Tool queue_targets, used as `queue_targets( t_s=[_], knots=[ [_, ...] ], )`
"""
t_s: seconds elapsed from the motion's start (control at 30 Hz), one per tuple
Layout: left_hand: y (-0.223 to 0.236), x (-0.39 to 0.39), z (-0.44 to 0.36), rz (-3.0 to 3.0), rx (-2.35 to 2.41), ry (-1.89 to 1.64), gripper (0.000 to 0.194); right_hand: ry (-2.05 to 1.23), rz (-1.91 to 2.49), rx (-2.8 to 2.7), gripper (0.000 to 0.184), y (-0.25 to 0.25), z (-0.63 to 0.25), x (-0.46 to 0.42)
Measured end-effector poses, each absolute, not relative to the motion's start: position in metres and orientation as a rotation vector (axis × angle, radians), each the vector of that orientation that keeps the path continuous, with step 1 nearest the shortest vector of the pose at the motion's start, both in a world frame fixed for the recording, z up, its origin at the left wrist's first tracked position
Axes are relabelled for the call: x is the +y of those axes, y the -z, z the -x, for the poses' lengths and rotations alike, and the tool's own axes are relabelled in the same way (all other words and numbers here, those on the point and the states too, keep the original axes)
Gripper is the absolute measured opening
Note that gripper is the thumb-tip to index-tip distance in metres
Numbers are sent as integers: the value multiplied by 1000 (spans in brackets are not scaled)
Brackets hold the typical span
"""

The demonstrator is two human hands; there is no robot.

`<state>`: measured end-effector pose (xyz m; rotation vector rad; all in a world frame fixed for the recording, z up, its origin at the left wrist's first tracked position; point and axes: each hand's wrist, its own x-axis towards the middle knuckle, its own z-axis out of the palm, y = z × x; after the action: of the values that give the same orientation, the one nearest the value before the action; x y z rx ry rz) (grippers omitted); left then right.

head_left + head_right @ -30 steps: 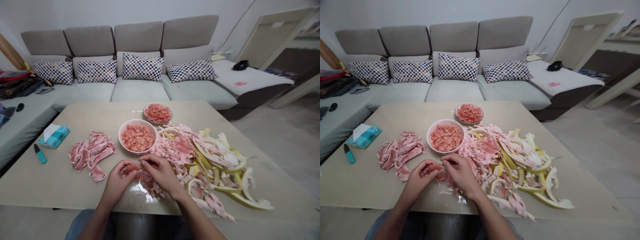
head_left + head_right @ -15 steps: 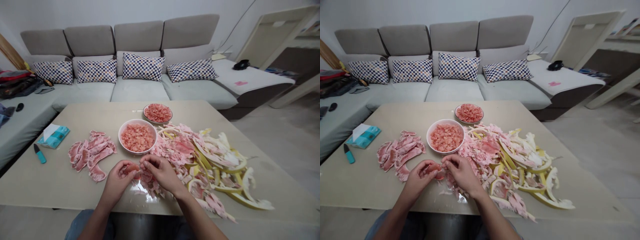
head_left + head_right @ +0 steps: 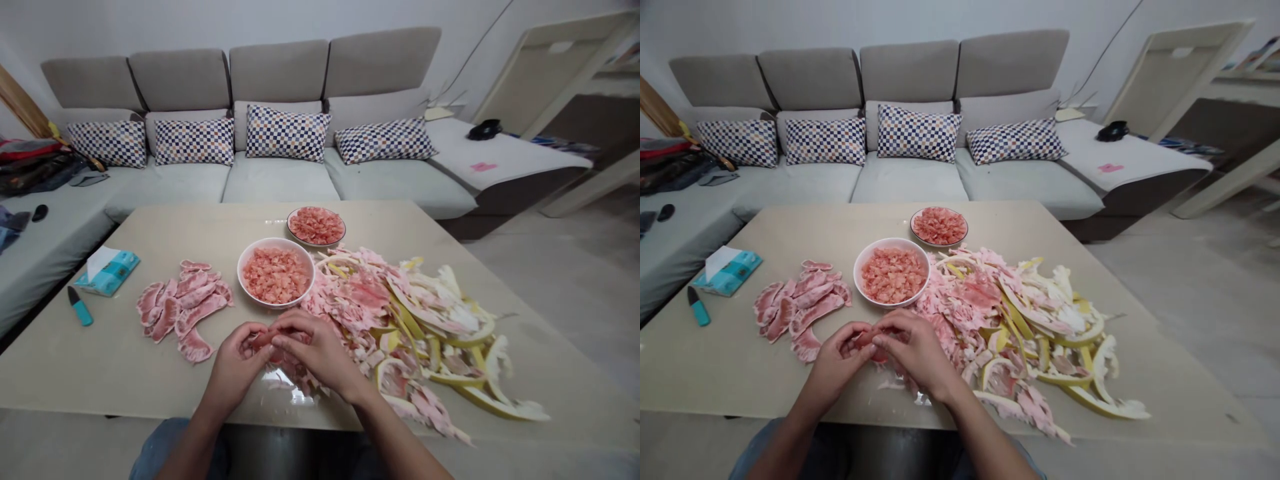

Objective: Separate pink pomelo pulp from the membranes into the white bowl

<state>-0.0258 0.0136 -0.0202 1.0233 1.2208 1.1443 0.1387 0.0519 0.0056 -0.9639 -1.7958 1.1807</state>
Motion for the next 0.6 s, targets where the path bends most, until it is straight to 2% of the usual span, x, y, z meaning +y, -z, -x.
queue_targets(
  t_s=[0.1,0.3,0.6],
  knots=[
    [19,13,27,-1032,1213,-1145,23,-1279,978,-1723,9,-7,-139,54],
    [18,13,29,-1007,1190,-1157,22,-1572,1010,-1467,20,1,-138,56],
    [17,13,30,-1024,1265,-1266,23,-1677,977,-1264,29,9,-131,52]
  ],
)
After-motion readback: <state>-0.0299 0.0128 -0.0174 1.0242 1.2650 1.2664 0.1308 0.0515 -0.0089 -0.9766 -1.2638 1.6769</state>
